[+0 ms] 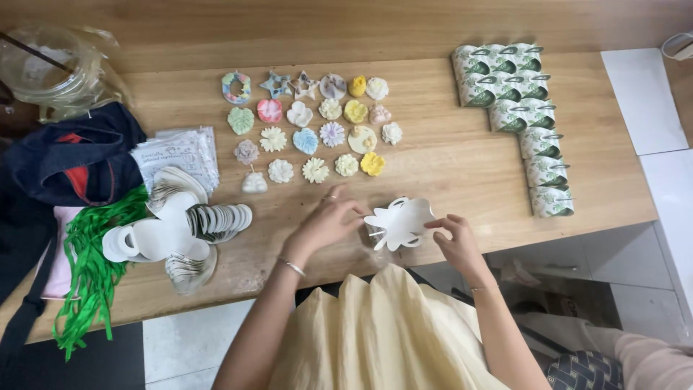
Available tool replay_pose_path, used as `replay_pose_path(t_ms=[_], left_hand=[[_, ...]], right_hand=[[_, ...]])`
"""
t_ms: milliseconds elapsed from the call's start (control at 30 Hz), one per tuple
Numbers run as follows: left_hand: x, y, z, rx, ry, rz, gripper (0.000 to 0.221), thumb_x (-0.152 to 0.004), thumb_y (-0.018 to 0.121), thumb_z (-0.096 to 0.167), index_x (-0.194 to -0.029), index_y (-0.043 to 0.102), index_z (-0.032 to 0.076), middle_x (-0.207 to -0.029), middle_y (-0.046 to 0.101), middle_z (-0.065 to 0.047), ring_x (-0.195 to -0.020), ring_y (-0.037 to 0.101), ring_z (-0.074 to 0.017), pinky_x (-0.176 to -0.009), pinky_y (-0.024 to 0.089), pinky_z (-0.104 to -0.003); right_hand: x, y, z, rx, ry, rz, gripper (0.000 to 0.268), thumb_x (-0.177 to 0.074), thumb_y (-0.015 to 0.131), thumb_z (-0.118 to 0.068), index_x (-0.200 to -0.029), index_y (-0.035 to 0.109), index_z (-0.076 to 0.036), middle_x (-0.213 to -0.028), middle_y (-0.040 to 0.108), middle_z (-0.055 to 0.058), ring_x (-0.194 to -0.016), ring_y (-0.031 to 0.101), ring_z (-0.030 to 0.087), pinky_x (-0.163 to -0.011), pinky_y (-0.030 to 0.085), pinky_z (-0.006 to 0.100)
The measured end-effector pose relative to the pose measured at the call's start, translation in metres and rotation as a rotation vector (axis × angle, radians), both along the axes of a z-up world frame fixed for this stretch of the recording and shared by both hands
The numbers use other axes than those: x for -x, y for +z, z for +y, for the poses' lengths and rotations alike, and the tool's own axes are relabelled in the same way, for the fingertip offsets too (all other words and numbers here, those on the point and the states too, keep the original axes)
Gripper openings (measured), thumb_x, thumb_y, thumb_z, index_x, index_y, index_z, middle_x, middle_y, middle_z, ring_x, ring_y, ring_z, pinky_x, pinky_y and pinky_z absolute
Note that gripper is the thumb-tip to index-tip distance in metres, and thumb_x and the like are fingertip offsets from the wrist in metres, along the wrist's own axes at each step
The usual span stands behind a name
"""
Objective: The recorder is packaging small decorative candles into individual plastic bags and paper containers.
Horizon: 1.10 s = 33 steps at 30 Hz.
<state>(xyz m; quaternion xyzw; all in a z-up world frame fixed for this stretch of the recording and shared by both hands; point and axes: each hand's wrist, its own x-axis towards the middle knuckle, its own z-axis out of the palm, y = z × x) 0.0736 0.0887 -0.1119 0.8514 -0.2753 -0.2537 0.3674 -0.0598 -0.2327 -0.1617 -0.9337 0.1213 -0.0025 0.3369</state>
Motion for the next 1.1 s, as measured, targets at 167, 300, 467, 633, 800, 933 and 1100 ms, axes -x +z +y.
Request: replay_pose_path(t_ms=[167,300,467,633,800,933,1100], left_hand=[[0.019,-0.064,-0.072,0.053,-0.086,-0.045,0.038,-0.084,0.075,0.029,-0.121,0.073,0.022,-0.16,0.036,-0.018,-0.146,0.041,-0.0363,-0.115,0.039,-0.047],[0.028,-0.079,-0.077,-0.02,-0.041,-0.015,0.063,-0.082,0.068,0.021,-0.143,0.052,0.019,-0.154,0.044,-0.015,-0.132,0.051,-0.0366,-0.107,0.042,-0.049],[0.053,-0.044,-0.027,0.172,0.263,-0.202,0.067,-0.084,0.069,0.012,-0.147,0.045,0.01,-0.139,0.054,-0.017,-0.123,0.058,-0.0377,-0.103,0.046,-0.049],[0.07,0.033,0.054,0.437,0.71,-0.407,0.052,-0.09,0.076,0.011,-0.135,0.051,0.006,-0.131,0.06,-0.019,-0.118,0.062,-0.0386,-0.098,0.051,-0.043],[0.074,0.019,0.158,0.761,1.32,-0.645,0.031,-0.092,0.082,-0.005,-0.115,0.062,0.002,-0.11,0.065,-0.007,-0.093,0.065,-0.0101,-0.076,0.059,-0.025],[0.055,0.02,0.236,0.99,1.422,-0.676,0.034,-0.089,0.081,-0.008,-0.105,0.053,0.004,-0.104,0.059,-0.001,-0.089,0.061,-0.0071,-0.078,0.061,-0.024],[0.028,-0.036,0.293,0.673,1.471,-0.689,0.042,-0.085,0.088,-0.007,-0.096,0.049,0.005,-0.092,0.052,0.0,-0.072,0.048,-0.0073,-0.064,0.045,-0.025]], right_hand=[[-0.004,0.006,0.017,-0.347,-0.085,0.338,0.039,-0.096,0.066,-0.024,-0.135,0.07,-0.023,-0.137,0.057,0.019,-0.127,0.055,0.031,-0.097,0.051,0.041],[-0.011,0.015,0.029,-0.771,-0.319,0.506,0.051,-0.098,0.06,-0.03,-0.149,0.054,-0.03,-0.139,0.058,0.009,-0.127,0.054,0.026,-0.092,0.055,0.046],[-0.023,0.036,0.051,-0.824,-0.24,0.404,0.054,-0.097,0.058,-0.027,-0.15,0.051,-0.027,-0.146,0.051,0.008,-0.131,0.053,0.021,-0.091,0.056,0.043],[-0.041,0.076,0.093,-0.857,-0.092,0.258,0.051,-0.099,0.054,-0.023,-0.151,0.051,-0.021,-0.152,0.049,0.009,-0.129,0.055,0.022,-0.091,0.059,0.041],[-0.056,0.084,0.11,-0.746,0.086,0.164,0.045,-0.101,0.054,-0.012,-0.146,0.055,-0.01,-0.145,0.055,0.013,-0.113,0.068,0.023,-0.087,0.06,0.037],[-0.053,0.076,0.109,-0.697,0.095,0.185,0.043,-0.1,0.055,-0.008,-0.143,0.056,-0.008,-0.142,0.057,0.014,-0.109,0.07,0.025,-0.084,0.06,0.037],[-0.052,0.059,0.095,-0.684,0.064,0.259,0.042,-0.1,0.055,-0.01,-0.142,0.058,-0.007,-0.136,0.063,0.015,-0.105,0.072,0.026,-0.082,0.06,0.038]])
